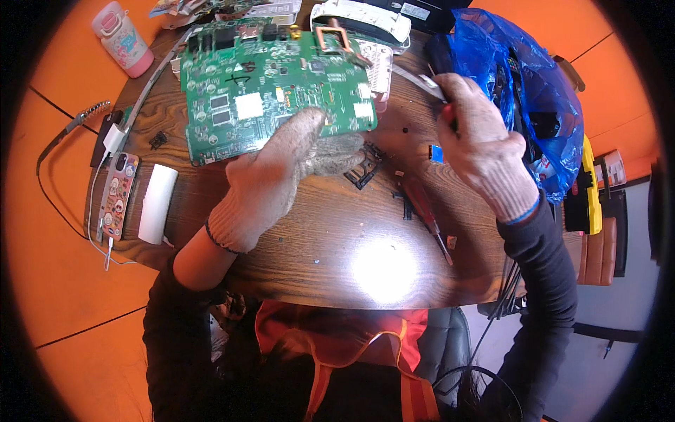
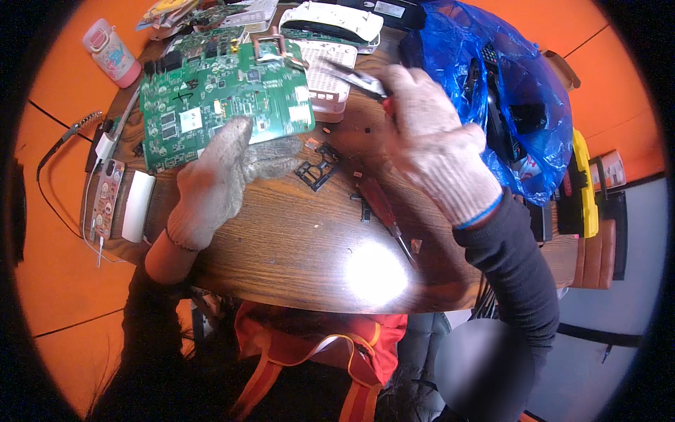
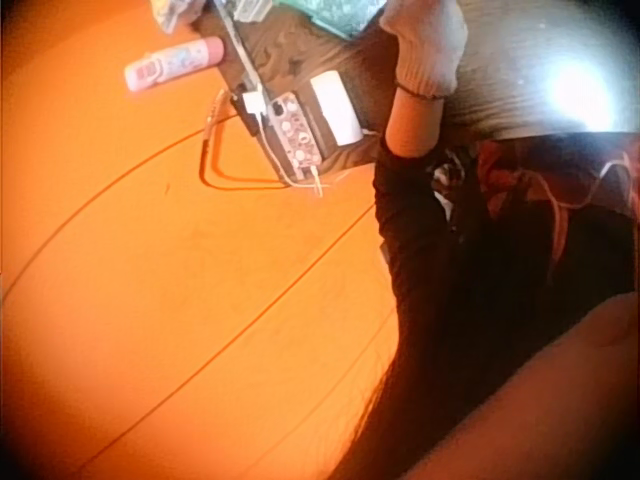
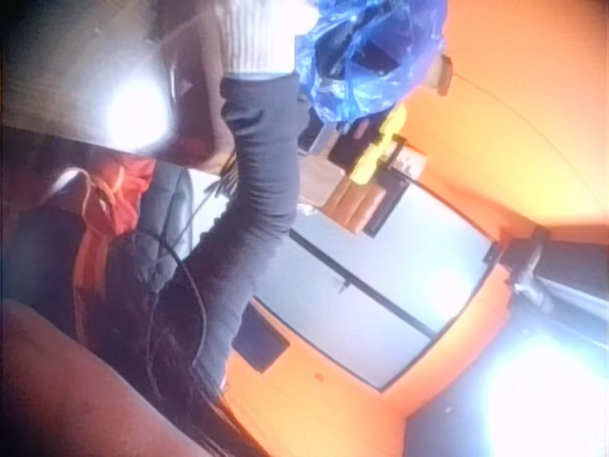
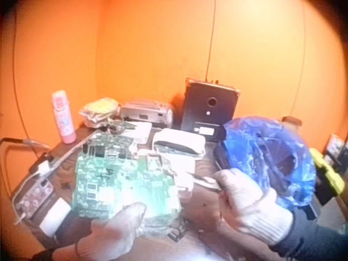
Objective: The person uses pliers to remove small components from a green circuit board. They hold the board with one hand and pull components off with the other, placing them on the table. The board is flipped over once during the process.
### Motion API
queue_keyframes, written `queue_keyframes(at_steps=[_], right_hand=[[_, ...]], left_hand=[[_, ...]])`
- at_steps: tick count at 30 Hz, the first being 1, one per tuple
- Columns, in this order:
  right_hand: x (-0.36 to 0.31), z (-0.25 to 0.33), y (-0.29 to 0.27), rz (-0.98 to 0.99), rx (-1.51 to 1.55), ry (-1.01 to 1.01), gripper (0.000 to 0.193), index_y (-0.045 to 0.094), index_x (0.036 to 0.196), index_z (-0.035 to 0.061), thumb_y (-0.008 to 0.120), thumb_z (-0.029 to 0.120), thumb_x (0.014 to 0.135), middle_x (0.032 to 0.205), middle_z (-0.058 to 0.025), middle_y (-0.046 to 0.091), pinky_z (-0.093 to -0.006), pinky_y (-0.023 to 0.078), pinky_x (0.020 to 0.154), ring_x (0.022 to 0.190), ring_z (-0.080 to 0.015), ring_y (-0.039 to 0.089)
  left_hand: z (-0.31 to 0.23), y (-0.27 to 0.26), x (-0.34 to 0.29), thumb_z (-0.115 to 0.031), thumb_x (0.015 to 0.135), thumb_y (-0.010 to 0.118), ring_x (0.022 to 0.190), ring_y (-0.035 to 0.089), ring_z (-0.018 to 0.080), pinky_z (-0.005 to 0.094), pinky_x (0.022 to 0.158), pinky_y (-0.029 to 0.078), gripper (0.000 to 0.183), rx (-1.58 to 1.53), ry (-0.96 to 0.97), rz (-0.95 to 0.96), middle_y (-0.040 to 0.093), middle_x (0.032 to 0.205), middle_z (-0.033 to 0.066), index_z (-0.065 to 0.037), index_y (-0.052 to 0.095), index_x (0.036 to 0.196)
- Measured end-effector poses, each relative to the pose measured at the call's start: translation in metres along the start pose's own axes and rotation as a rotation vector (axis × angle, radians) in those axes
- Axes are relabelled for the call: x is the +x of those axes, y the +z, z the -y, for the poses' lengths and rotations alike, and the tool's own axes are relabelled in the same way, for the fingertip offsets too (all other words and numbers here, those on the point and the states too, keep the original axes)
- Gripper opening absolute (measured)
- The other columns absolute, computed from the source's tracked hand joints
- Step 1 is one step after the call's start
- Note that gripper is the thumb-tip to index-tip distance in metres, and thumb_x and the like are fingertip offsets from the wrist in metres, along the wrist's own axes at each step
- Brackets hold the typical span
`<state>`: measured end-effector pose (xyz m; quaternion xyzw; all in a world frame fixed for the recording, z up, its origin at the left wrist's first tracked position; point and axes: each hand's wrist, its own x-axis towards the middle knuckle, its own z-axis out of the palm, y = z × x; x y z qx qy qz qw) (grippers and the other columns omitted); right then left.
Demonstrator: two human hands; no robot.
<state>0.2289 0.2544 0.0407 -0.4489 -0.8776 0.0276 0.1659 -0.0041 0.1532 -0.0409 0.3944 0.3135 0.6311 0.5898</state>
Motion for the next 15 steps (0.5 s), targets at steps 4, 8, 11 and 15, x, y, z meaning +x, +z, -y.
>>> queue_keyframes(at_steps=[4,8,11,15], right_hand=[[-0.023,-0.009,-0.009,0.043,0.994,0.385,0.044,0.053,0.132,0.0035,0.064,0.007,0.091,0.115,-0.0101,0.061,-0.0299,0.057,0.082,0.096,-0.0183,0.064],[-0.046,-0.034,-0.006,0.092,1.067,0.486,0.049,0.051,0.133,0.0013,0.067,0.011,0.088,0.108,-0.011,0.065,-0.0298,0.057,0.08,0.09,-0.0199,0.068],[-0.06,-0.051,0.009,0.145,1.133,0.469,0.049,0.051,0.133,0.0019,0.066,0.016,0.088,0.111,-0.0111,0.064,-0.0305,0.056,0.081,0.091,-0.0194,0.067],[-0.076,-0.059,0.03,0.037,1.258,0.477,0.05,0.051,0.133,0.0024,0.066,0.016,0.087,0.113,-0.0099,0.062,-0.0323,0.056,0.085,0.096,-0.0198,0.066]], left_hand=[[-0.018,0.005,0.006,-0.031,0.107,0.035,0.111,0.066,0.0353,0.047,0.093,0.056,0.05,-0.117,0.005,0.08,0.059,0.131,0.0259,0.006,0.044,0.139],[-0.02,0.004,0.007,-0.033,0.108,0.029,0.114,0.063,0.0381,0.0472,0.093,0.055,0.053,-0.549,-0.125,0.215,0.056,0.133,0.0276,0.005,0.036,0.145],[-0.016,0.006,0.002,-0.037,0.106,0.034,0.119,0.06,0.037,0.048,0.094,0.054,0.057,-0.252,-0.167,0.214,0.054,0.136,0.0272,0.004,0.033,0.146],[-0.016,0.012,-0.003,-0.043,0.104,0.039,0.122,0.059,0.0373,0.0471,0.094,0.053,0.063,-0.146,-0.177,0.238,0.053,0.138,0.0265,0.004,0.033,0.146]])
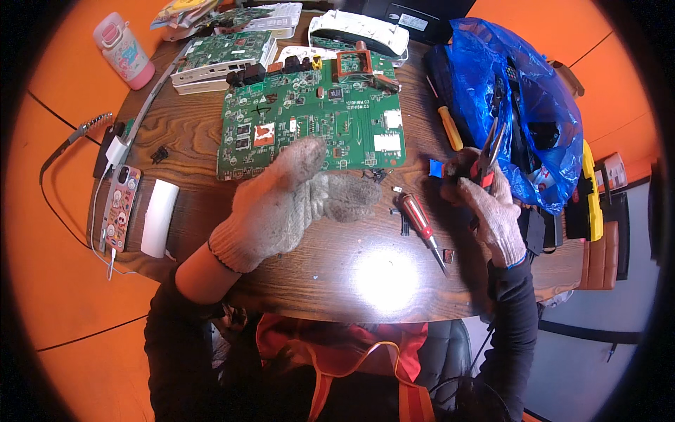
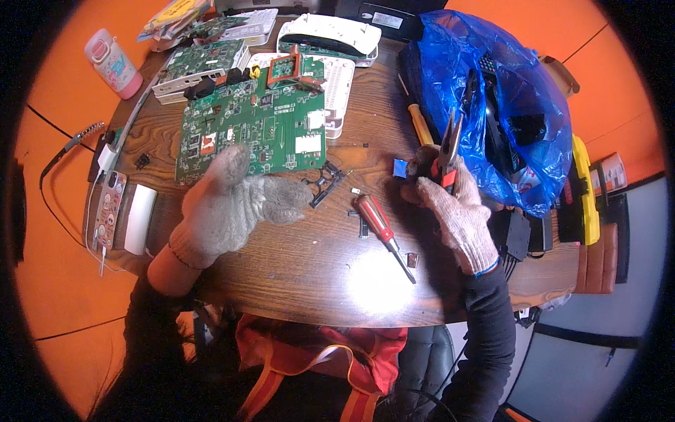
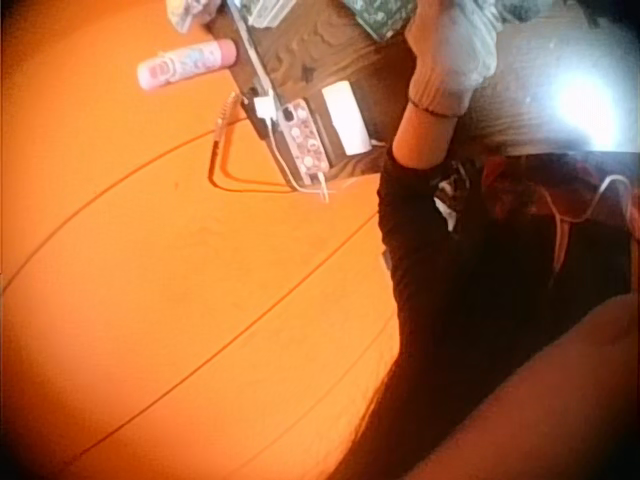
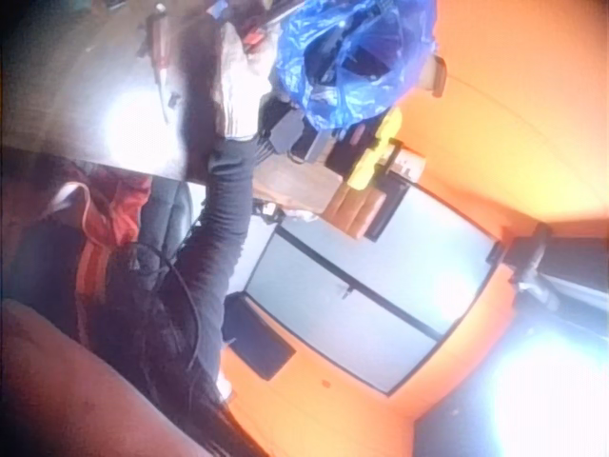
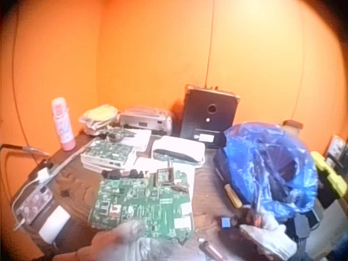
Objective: The person uses pliers to remove small components from a green circuit board. They hold the board with one hand and pull components off with the other, placing them on the table. The board is flipped over once during the process.
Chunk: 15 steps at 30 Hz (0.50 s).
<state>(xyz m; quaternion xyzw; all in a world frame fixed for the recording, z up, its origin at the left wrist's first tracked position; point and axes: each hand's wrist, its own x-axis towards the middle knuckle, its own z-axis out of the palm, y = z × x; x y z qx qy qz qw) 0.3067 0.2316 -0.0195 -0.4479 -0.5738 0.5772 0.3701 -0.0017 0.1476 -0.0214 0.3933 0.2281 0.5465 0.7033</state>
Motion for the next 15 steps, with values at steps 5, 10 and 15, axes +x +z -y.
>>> queue_keyframes(at_steps=[5,10,15], right_hand=[[-0.01,-0.017,0.005,0.024,0.083,0.01,0.05,0.05,0.136,0.0043,0.061,-0.006,0.088,0.12,-0.0117,0.058,-0.0381,0.057,0.095,0.112,-0.0241,0.061],[-0.006,-0.015,0.014,-0.199,-0.714,-0.561,0.059,0.051,0.134,0.0011,0.058,-0.014,0.077,0.125,-0.0208,0.058,-0.0441,0.048,0.101,0.115,-0.0358,0.06],[0.008,0.004,0.032,-0.486,-1.222,-0.838,0.07,0.055,0.132,0.0045,0.062,-0.013,0.064,0.122,-0.0253,0.057,-0.0486,0.043,0.103,0.117,-0.0446,0.054]], left_hand=[[-0.001,0.006,-0.002,-0.043,0.104,0.039,0.12,0.059,0.0396,0.05,0.096,0.053,0.063,0.007,-0.053,-0.028,0.054,0.138,0.0263,0.004,0.033,0.147],[0.016,0.004,-0.005,-0.045,0.104,0.037,0.118,0.06,0.0436,0.0547,0.093,0.054,0.065,0.144,-0.013,-0.116,0.055,0.136,0.0253,0.003,0.033,0.148],[0.031,-0.003,-0.007,-0.017,0.099,0.057,0.112,0.063,0.0254,0.0379,0.093,0.054,0.036,0.36,0.137,-0.28,0.063,0.126,0.0128,0.0,0.055,0.131]])
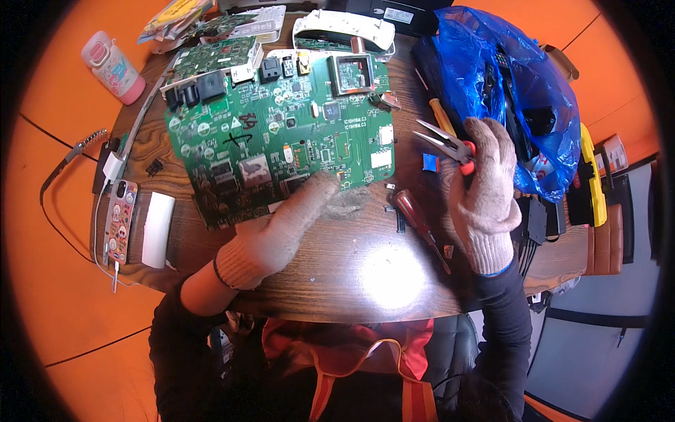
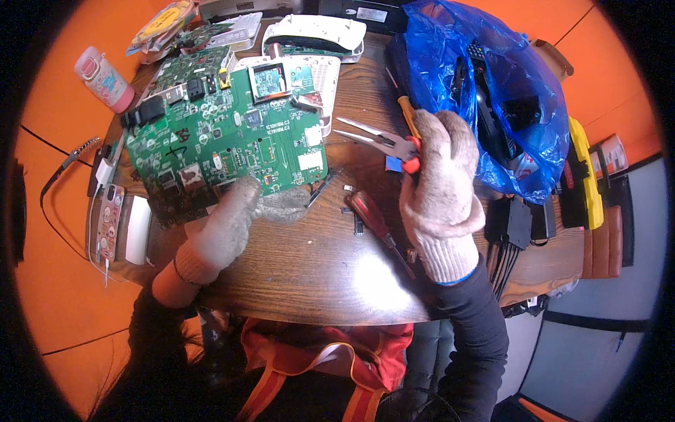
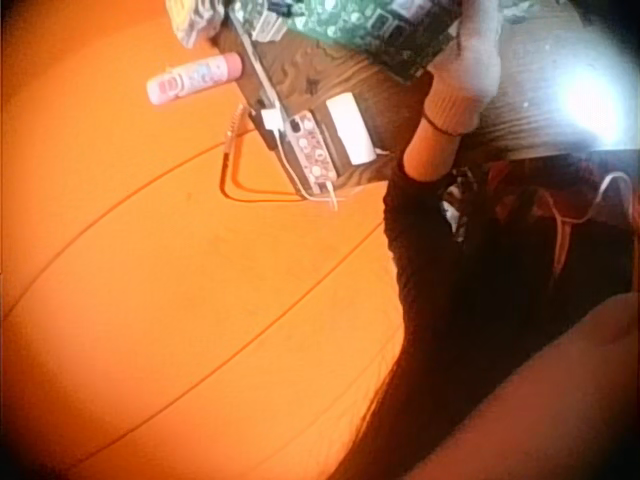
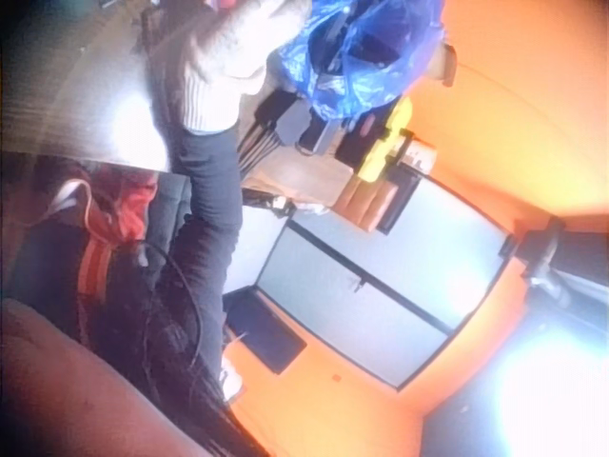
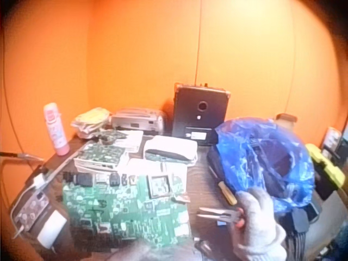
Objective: The person uses pliers to remove small components from a green circuit board. They hold the board with one hand and pull components off with the other, placing them on the table. The board is flipped over once during the process.
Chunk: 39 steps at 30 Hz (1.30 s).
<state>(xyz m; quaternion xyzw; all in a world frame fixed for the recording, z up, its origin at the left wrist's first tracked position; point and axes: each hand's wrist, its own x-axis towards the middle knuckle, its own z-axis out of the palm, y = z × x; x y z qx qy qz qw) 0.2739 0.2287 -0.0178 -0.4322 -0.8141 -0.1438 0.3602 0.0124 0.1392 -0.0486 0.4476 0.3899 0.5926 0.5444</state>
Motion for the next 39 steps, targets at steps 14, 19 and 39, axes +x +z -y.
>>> queue_keyframes(at_steps=[14,19,39], right_hand=[[0.023,0.039,0.026,-0.07,-0.185,-0.053,0.045,0.059,0.117,-0.0002,0.069,-0.005,0.074,0.126,-0.0294,0.052,-0.0517,0.048,0.094,0.113,-0.0468,0.054],[0.023,0.049,0.017,0.166,-0.221,-0.002,0.041,0.056,0.116,0.0025,0.071,0.004,0.078,0.125,-0.0263,0.051,-0.0498,0.053,0.086,0.113,-0.0432,0.054],[0.079,0.059,-0.009,0.689,-0.692,-0.205,0.038,0.055,0.117,0.0135,0.069,0.028,0.085,0.122,-0.013,0.056,-0.0511,0.048,0.096,0.12,-0.0305,0.055]], left_hand=[[0.0,-0.001,-0.005,-0.018,0.098,0.061,0.118,0.06,0.0218,0.0347,0.097,0.051,0.042,1.088,0.437,0.054,0.061,0.131,0.0106,-0.005,0.056,0.137],[0.008,-0.003,-0.007,-0.02,0.097,0.061,0.116,0.062,0.0225,0.0344,0.096,0.052,0.042,0.885,0.292,0.035,0.062,0.129,0.0115,-0.003,0.056,0.135],[0.011,0.01,-0.01,-0.014,0.091,0.071,0.096,0.069,0.0151,0.0323,0.081,0.054,0.031,0.501,0.008,-0.178,0.071,0.111,0.0038,-0.009,0.067,0.121]])
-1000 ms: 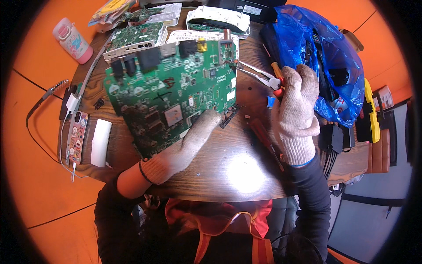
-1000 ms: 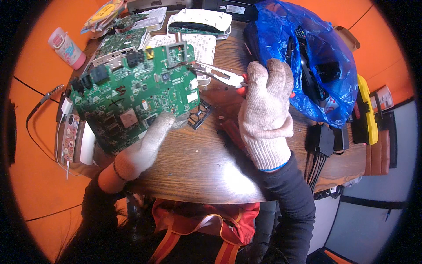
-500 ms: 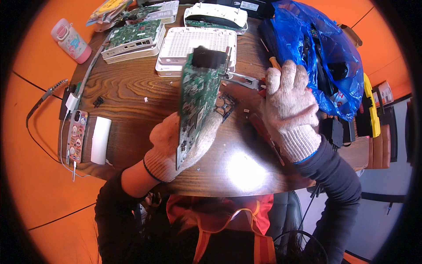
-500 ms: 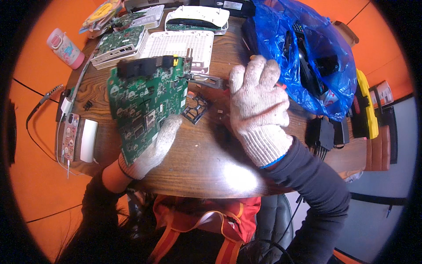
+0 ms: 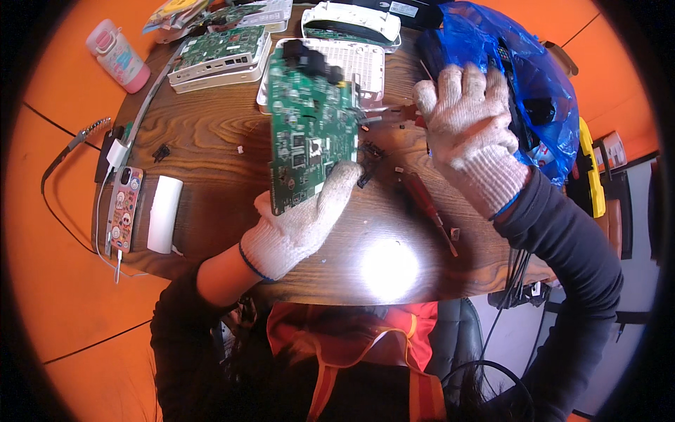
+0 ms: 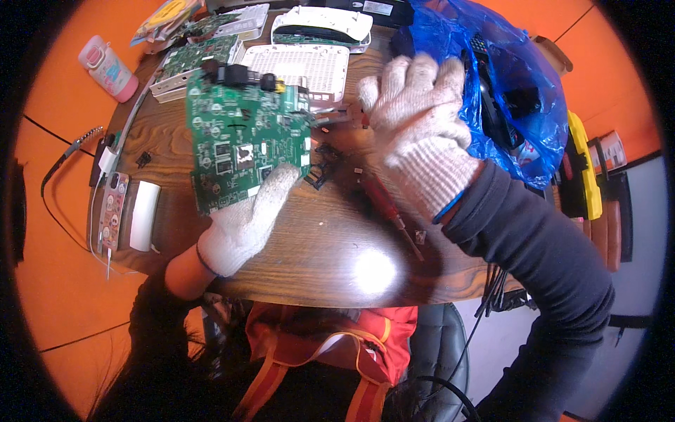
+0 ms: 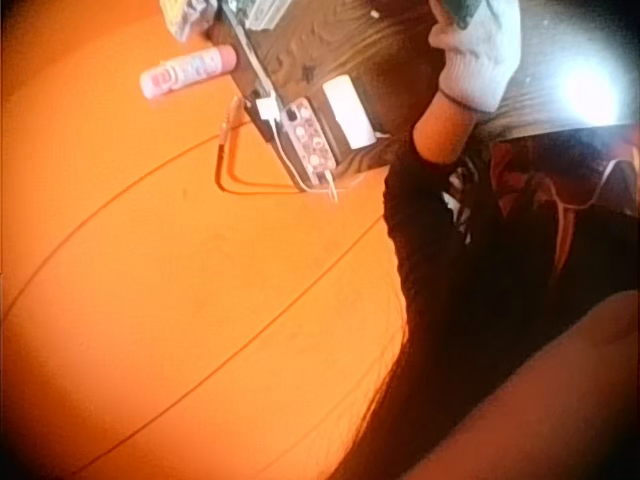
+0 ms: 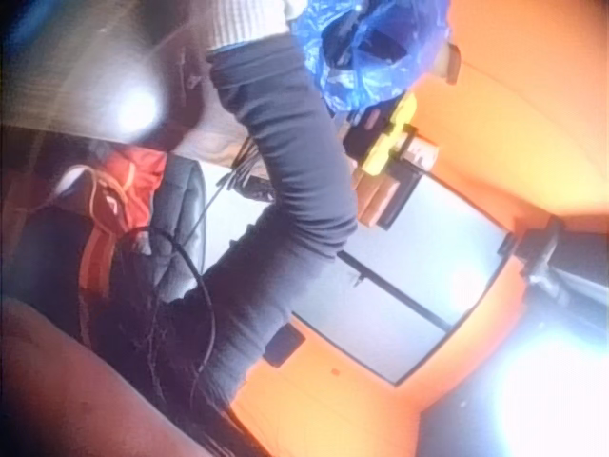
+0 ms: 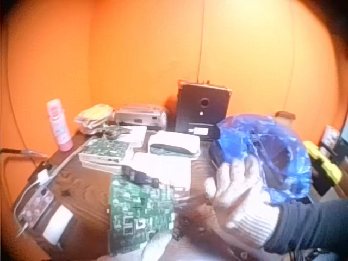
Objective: The person uses pliers to remove small components from a green circuit board. They hold the board with one hand and pull components off with the other, placing them on the table. The board is flipped over once during the process.
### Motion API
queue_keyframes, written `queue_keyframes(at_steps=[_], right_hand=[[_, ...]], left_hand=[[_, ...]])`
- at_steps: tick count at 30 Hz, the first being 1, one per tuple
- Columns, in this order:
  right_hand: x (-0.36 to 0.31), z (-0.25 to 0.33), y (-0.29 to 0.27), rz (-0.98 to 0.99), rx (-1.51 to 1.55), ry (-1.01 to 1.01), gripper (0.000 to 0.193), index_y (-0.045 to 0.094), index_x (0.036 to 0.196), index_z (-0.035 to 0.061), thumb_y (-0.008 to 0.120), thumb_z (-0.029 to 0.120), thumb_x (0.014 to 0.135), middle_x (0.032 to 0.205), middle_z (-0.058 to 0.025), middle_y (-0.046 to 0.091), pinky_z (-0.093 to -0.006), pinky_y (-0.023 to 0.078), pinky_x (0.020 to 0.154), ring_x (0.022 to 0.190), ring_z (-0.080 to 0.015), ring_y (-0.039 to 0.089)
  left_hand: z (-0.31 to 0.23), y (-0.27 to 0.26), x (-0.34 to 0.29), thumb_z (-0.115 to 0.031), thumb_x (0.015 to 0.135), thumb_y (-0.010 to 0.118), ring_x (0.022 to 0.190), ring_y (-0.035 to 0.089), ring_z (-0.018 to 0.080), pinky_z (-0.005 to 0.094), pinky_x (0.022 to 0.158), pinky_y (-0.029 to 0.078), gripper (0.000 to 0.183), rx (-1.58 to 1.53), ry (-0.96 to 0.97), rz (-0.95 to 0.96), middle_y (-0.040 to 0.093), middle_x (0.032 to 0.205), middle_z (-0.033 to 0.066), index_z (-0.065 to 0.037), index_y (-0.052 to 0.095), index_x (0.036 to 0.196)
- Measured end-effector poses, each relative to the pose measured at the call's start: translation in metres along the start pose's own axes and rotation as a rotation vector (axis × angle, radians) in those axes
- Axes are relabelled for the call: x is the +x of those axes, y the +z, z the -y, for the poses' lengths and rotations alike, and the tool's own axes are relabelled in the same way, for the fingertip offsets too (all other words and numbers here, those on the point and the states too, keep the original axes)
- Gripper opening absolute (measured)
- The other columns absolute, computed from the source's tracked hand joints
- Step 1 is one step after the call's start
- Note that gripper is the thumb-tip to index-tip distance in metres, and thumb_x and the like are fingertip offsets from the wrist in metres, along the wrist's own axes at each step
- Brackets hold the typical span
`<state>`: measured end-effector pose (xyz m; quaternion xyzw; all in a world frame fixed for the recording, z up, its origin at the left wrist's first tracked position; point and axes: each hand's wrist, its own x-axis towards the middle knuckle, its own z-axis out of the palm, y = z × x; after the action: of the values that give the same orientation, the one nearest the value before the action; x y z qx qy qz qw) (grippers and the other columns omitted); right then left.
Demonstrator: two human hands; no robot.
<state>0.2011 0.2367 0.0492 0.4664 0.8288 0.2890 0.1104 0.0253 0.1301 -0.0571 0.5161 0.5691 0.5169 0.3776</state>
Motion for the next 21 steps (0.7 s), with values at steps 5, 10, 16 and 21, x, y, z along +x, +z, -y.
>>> queue_keyframes(at_steps=[5,10,16,21], right_hand=[[0.003,-0.009,-0.016,0.024,0.163,-0.08,0.038,0.057,0.114,0.0121,0.071,0.033,0.085,0.104,-0.0143,0.063,-0.0467,0.055,0.074,0.096,-0.0306,0.067],[0.007,-0.022,-0.016,-0.063,0.395,-0.117,0.038,0.059,0.11,0.008,0.071,0.033,0.085,0.095,-0.0164,0.065,-0.0443,0.056,0.073,0.086,-0.0347,0.068],[0.006,-0.019,-0.014,-0.074,0.32,-0.052,0.041,0.058,0.111,0.0054,0.071,0.034,0.084,0.098,-0.0171,0.064,-0.0442,0.056,0.074,0.089,-0.0341,0.068],[0.006,-0.01,-0.015,-0.025,0.32,-0.052,0.044,0.058,0.11,0.0033,0.071,0.036,0.084,0.1,-0.0185,0.064,-0.0426,0.057,0.071,0.089,-0.033,0.068]], left_hand=[[0.01,-0.007,0.005,-0.009,0.099,0.062,0.097,0.062,0.0155,0.0307,0.084,0.049,0.023,0.063,0.31,-0.054,0.067,0.113,0.0049,-0.003,0.065,0.12],[0.017,-0.012,0.014,-0.008,0.098,0.063,0.1,0.062,0.0156,0.03,0.087,0.05,0.024,-0.729,0.078,0.114,0.067,0.114,0.0053,-0.004,0.065,0.121],[0.005,-0.006,0.017,-0.006,0.097,0.063,0.105,0.064,0.0185,0.0367,0.094,0.055,0.031,-0.302,0.038,-0.089,0.065,0.12,0.0071,-0.004,0.059,0.128],[0.002,-0.007,0.014,-0.006,0.098,0.063,0.103,0.064,0.0164,0.0329,0.09,0.054,0.029,-0.028,0.335,-0.103,0.066,0.118,0.0067,-0.003,0.06,0.126]])
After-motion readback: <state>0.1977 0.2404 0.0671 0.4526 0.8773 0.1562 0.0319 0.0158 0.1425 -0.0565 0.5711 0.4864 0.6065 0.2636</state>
